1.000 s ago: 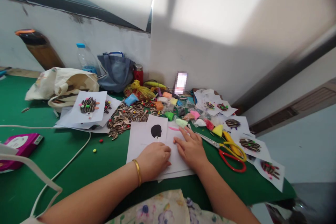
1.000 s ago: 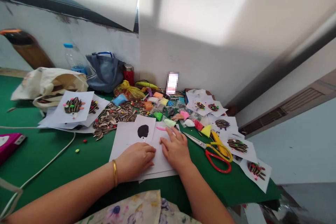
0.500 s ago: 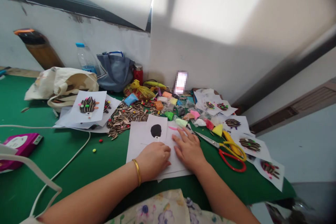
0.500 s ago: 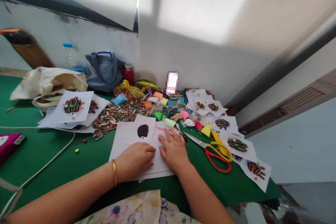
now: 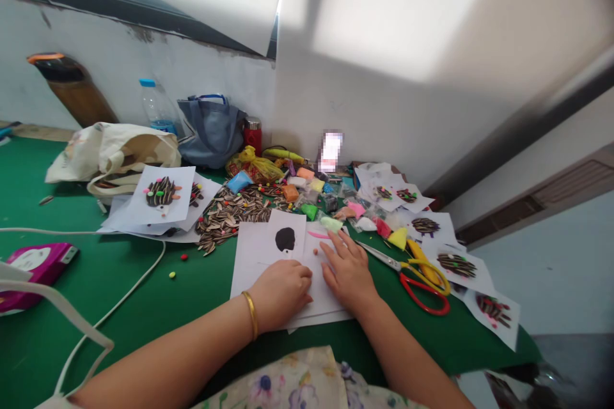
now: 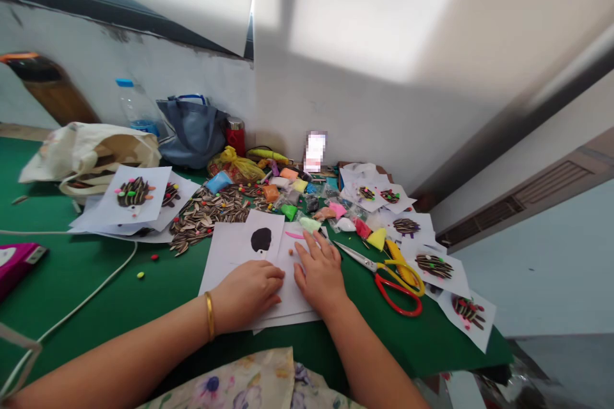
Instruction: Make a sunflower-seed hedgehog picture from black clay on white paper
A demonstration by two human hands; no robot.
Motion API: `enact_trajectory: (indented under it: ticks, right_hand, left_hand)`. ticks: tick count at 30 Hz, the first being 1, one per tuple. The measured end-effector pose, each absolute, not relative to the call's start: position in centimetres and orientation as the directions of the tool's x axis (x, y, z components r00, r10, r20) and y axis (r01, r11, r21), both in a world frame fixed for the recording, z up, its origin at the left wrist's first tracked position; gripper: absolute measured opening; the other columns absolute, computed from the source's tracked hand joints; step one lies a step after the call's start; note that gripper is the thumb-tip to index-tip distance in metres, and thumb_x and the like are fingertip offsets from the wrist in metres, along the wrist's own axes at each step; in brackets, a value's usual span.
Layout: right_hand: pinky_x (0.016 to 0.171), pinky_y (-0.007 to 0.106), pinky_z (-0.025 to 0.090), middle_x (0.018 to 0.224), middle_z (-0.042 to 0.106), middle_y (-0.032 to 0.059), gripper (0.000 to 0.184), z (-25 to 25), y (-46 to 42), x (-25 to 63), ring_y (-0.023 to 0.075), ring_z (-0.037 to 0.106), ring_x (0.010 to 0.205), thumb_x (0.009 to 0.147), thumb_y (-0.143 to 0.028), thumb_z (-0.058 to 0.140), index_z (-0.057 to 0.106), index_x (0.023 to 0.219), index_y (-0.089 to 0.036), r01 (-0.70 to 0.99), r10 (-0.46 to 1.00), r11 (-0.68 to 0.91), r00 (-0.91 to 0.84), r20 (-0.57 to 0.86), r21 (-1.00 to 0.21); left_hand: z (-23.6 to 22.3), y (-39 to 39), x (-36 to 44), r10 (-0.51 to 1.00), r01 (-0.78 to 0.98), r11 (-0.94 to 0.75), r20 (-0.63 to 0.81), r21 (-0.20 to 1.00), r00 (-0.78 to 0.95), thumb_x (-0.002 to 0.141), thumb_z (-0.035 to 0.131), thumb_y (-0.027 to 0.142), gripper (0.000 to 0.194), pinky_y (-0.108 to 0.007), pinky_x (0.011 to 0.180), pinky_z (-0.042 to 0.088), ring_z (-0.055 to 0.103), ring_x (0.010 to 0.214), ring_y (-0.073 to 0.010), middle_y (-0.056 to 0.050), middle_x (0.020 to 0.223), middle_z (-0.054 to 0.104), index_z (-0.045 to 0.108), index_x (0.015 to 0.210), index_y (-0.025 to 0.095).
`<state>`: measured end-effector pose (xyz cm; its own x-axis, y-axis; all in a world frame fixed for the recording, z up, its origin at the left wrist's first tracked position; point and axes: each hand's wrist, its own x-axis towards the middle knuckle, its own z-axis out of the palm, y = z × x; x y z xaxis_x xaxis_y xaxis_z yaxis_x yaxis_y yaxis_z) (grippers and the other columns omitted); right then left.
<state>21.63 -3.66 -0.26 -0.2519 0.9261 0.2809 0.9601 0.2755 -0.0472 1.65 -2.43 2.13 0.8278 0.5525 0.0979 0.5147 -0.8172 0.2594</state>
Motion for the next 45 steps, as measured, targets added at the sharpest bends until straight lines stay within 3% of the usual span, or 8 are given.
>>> enact_trajectory:
  ticks: [8, 13, 18, 23, 27, 32, 37, 45]
  right_hand:
    - [0.106, 0.047, 0.022, 0.148, 0.042, -0.0019, 0.027, -0.26, -3.75, 21.36, 0.0266, 0.026, 0.14, 0.092, -0.039, 0.048, 0.066, 0.111, -0.038, 0.908, 0.887, 0.409, -0.374, 0.27, -0.087]
    - [0.104, 0.048, 0.025, 0.15, 0.039, 0.0063, 0.042, -0.47, -3.52, 21.45, 0.029, 0.026, 0.139, 0.09, -0.039, 0.049, 0.054, 0.131, -0.03, 0.942, 0.922, 0.331, -0.309, 0.234, -0.061]
    - [0.106, 0.046, 0.022, 0.146, 0.044, -0.0036, 0.026, -0.3, -3.39, 21.44, 0.0265, 0.028, 0.139, 0.092, -0.038, 0.048, 0.069, 0.107, -0.037, 0.912, 0.889, 0.399, -0.361, 0.283, -0.092]
    - [0.105, 0.048, 0.024, 0.149, 0.04, 0.0059, 0.041, -0.3, -3.37, 21.37, 0.0281, 0.026, 0.14, 0.09, -0.038, 0.05, 0.057, 0.129, -0.029, 0.94, 0.92, 0.332, -0.304, 0.247, -0.082]
    - [0.106, 0.048, 0.022, 0.15, 0.039, -0.0018, 0.03, -0.36, -3.31, 21.48, 0.0278, 0.026, 0.14, 0.09, -0.038, 0.05, 0.065, 0.117, -0.037, 0.903, 0.891, 0.418, -0.385, 0.241, -0.103]
    - [0.105, 0.051, 0.025, 0.15, 0.038, 0.0055, 0.044, -0.59, -3.05, 21.82, 0.0294, 0.026, 0.139, 0.09, -0.041, 0.049, 0.053, 0.133, -0.032, 0.944, 0.935, 0.313, -0.289, 0.204, -0.102]
    - [0.107, 0.05, 0.022, 0.153, 0.034, 0.0007, 0.037, -0.49, -3.21, 22.03, 0.0288, 0.022, 0.141, 0.092, -0.043, 0.048, 0.058, 0.127, -0.037, 0.902, 0.893, 0.424, -0.401, 0.206, -0.08]
    - [0.107, 0.052, 0.022, 0.155, 0.028, 0.0015, 0.042, -0.28, -3.26, 22.33, 0.0288, 0.018, 0.143, 0.094, -0.051, 0.042, 0.05, 0.134, -0.04, 0.916, 0.907, 0.4, -0.388, 0.164, -0.046]
  left_hand:
    - [1.99, -2.51, 1.59, 0.553, 0.515, -0.819, 0.108, 0.254, 0.826, 0.083, 0.064, 0.032, 0.018, -0.036, 0.088, 0.047, 0.061, 0.093, -0.0233, -0.007, 0.095, 0.069, 0.067, 0.09, 0.015]
    - [1.79, -2.46, 1.58, 0.549, 0.515, -0.823, 0.104, 0.241, 0.829, 0.082, 0.065, 0.032, 0.019, -0.036, 0.086, 0.047, 0.061, 0.092, -0.0234, -0.007, 0.094, 0.068, 0.067, 0.09, 0.015]
    - [1.93, -2.49, 1.6, 0.549, 0.516, -0.823, 0.096, 0.239, 0.83, 0.083, 0.065, 0.032, 0.019, -0.037, 0.087, 0.047, 0.061, 0.094, -0.0237, -0.008, 0.095, 0.069, 0.067, 0.091, 0.015]
    - [2.22, -2.47, 1.63, 0.555, 0.52, -0.816, 0.089, 0.25, 0.827, 0.083, 0.064, 0.031, 0.018, -0.036, 0.087, 0.047, 0.061, 0.094, -0.0233, -0.008, 0.094, 0.068, 0.067, 0.091, 0.015]
    - [2.27, -2.52, 1.64, 0.558, 0.526, -0.815, 0.086, 0.244, 0.825, 0.083, 0.063, 0.03, 0.017, -0.037, 0.086, 0.047, 0.061, 0.093, -0.0236, -0.008, 0.093, 0.068, 0.067, 0.09, 0.015]
    - [1.91, -2.48, 1.6, 0.556, 0.519, -0.816, 0.101, 0.254, 0.825, 0.083, 0.064, 0.031, 0.018, -0.037, 0.087, 0.047, 0.061, 0.093, -0.0231, -0.008, 0.093, 0.068, 0.066, 0.09, 0.015]
    - [1.8, -2.43, 1.56, 0.558, 0.52, -0.816, 0.107, 0.252, 0.823, 0.083, 0.064, 0.03, 0.017, -0.037, 0.086, 0.047, 0.061, 0.093, -0.0233, -0.008, 0.092, 0.068, 0.067, 0.09, 0.015]
    - [2.04, -2.34, 1.52, 0.557, 0.513, -0.811, 0.102, 0.28, 0.824, 0.084, 0.062, 0.029, 0.016, -0.036, 0.086, 0.047, 0.061, 0.095, -0.0234, -0.009, 0.093, 0.069, 0.067, 0.091, 0.016]
